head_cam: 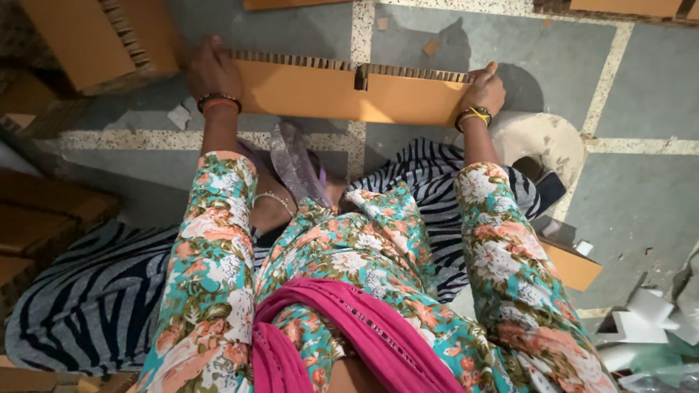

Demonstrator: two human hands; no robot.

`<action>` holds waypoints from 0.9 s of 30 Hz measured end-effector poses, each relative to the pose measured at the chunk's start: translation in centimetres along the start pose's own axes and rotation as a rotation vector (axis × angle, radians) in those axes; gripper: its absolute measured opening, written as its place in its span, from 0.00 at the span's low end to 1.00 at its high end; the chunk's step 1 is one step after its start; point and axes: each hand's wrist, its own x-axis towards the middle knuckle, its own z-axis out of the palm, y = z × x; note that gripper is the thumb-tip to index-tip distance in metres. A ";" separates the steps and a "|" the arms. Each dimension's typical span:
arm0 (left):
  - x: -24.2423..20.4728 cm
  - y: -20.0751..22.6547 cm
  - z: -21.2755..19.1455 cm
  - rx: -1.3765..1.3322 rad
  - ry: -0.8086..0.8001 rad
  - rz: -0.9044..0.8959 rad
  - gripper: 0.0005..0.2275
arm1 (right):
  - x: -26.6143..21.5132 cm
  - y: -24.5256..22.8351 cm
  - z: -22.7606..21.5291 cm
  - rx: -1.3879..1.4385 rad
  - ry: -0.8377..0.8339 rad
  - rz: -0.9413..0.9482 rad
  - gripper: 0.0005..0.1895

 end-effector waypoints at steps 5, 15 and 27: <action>0.7 -1.9 1.7 0.053 0.119 -0.064 0.15 | 0.5 0.7 0.3 0.003 -0.003 0.008 0.36; 0.3 0.6 -0.5 -0.089 0.106 -0.133 0.20 | 0.9 1.3 0.6 0.050 -0.002 -0.040 0.38; -0.1 2.6 -2.4 -0.110 0.024 -0.195 0.20 | 0.1 0.1 -0.3 0.070 -0.007 -0.019 0.35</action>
